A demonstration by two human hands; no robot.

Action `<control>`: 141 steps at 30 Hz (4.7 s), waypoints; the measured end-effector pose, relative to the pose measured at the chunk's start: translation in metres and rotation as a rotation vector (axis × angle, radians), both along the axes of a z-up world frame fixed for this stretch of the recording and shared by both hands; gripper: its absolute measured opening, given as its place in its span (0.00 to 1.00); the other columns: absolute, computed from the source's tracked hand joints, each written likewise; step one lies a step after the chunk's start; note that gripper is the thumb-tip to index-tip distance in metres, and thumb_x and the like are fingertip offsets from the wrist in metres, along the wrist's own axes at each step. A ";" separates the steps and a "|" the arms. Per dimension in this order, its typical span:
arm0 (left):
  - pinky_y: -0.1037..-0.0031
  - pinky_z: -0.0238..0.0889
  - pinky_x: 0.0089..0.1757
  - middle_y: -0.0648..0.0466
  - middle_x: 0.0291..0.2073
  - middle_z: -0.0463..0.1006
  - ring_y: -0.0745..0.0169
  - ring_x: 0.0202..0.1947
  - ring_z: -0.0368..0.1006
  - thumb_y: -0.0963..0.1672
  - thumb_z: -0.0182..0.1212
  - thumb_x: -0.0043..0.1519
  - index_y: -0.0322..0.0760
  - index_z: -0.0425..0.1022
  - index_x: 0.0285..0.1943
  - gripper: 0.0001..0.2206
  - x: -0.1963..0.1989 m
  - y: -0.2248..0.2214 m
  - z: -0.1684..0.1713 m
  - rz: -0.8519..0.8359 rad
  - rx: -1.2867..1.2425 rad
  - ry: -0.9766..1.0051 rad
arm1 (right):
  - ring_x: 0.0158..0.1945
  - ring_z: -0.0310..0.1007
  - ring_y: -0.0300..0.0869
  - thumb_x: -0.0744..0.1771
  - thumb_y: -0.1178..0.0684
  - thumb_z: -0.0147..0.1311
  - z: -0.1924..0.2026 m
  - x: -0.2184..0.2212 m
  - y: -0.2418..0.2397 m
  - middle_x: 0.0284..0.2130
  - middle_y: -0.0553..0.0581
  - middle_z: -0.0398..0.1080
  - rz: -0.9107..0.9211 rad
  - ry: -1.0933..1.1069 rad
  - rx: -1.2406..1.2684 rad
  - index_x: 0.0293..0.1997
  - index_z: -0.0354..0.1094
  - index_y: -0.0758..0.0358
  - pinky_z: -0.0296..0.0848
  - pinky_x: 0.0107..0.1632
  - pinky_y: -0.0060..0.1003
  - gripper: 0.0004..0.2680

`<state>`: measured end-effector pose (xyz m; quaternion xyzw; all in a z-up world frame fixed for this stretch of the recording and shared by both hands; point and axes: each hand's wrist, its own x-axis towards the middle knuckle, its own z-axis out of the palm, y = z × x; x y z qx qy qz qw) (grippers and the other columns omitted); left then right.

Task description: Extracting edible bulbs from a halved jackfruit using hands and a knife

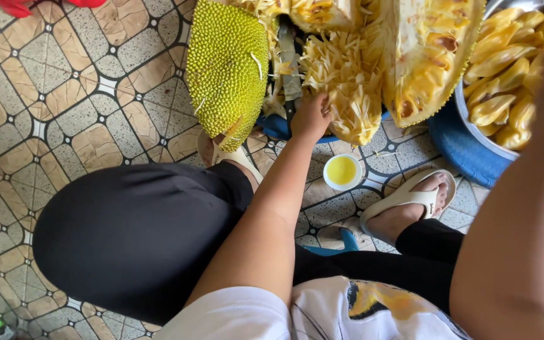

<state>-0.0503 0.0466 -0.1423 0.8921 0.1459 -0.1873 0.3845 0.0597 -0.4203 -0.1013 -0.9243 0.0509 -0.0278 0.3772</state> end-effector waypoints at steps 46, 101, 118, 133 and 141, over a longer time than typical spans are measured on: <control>0.89 0.55 0.16 0.52 0.39 0.78 0.69 0.17 0.66 0.52 0.58 0.67 0.37 0.81 0.45 0.16 0.055 -0.009 0.048 0.328 -0.499 0.316 | 0.57 0.70 0.54 0.58 0.27 0.64 -0.064 -0.115 0.349 0.50 0.53 0.66 0.142 0.553 -0.290 0.58 0.70 0.38 0.73 0.55 0.49 0.25; 0.82 0.62 0.23 0.53 0.41 0.75 0.67 0.24 0.71 0.55 0.46 0.63 0.34 0.72 0.59 0.26 0.057 -0.103 0.130 0.031 -0.862 0.061 | 0.43 0.77 0.44 0.69 0.49 0.46 0.140 -0.019 0.202 0.37 0.59 0.77 -0.168 0.506 0.995 0.30 0.63 0.54 0.75 0.45 0.37 0.08; 0.75 0.76 0.30 0.44 0.39 0.82 0.57 0.31 0.81 0.47 0.69 0.62 0.37 0.68 0.61 0.21 0.058 -0.029 0.100 0.230 -1.683 -0.133 | 0.31 0.70 0.40 0.74 0.52 0.47 0.152 -0.026 0.259 0.31 0.54 0.72 -0.091 0.009 1.200 0.40 0.69 0.57 0.71 0.35 0.35 0.08; 0.86 0.62 0.28 0.56 0.36 0.76 0.71 0.26 0.67 0.53 0.57 0.64 0.39 0.64 0.67 0.25 0.065 -0.025 0.125 0.189 -1.096 -0.181 | 0.27 0.70 0.39 0.65 0.71 0.36 0.155 -0.023 0.245 0.38 0.54 0.71 -0.129 0.489 0.740 0.46 0.69 0.55 0.68 0.30 0.31 0.16; 0.60 0.80 0.40 0.49 0.63 0.71 0.53 0.41 0.83 0.50 0.52 0.68 0.46 0.73 0.65 0.17 0.059 -0.105 0.129 -0.543 -0.263 -0.542 | 0.32 0.71 0.42 0.65 0.54 0.57 0.135 -0.015 0.229 0.30 0.52 0.70 -0.514 0.624 1.306 0.39 0.68 0.60 0.76 0.38 0.34 0.04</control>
